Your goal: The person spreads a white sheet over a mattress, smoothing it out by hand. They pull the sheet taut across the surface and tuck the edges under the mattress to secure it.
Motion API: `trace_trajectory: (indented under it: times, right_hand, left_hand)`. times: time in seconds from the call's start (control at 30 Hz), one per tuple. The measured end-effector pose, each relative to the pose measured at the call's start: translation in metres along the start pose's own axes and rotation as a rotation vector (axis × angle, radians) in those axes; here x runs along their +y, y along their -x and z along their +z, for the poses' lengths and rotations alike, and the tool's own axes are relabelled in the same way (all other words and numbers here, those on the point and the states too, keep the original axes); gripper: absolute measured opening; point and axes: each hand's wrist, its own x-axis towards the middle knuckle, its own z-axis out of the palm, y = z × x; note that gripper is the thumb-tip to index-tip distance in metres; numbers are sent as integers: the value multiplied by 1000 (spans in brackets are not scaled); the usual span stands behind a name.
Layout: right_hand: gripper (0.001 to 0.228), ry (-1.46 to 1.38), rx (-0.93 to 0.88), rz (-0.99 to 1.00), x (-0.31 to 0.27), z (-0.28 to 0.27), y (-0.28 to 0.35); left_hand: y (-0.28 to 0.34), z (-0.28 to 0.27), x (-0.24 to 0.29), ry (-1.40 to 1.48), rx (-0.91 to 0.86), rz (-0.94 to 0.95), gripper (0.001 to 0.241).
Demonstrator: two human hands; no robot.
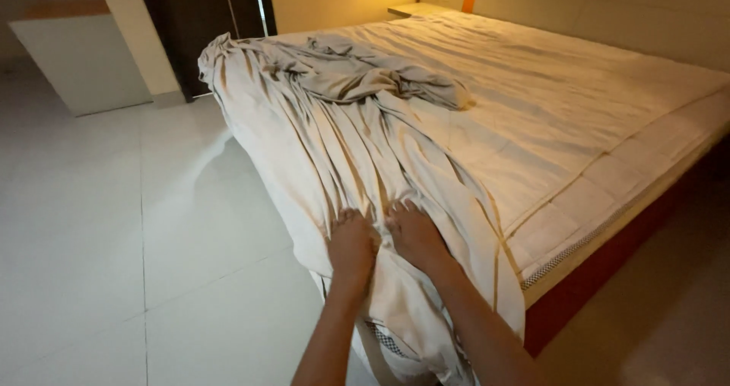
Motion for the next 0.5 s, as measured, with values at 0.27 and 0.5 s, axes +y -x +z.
trace_trajectory:
  times: [0.27,0.5]
  right_hand:
    - [94,258,-108,-11,-86,8,13]
    - [92,220,-184,45,-142,8,19]
  left_hand:
    - [13,-49,-67,-101,96,50,39]
    - [17,-48,-104,-36,78,-54,38]
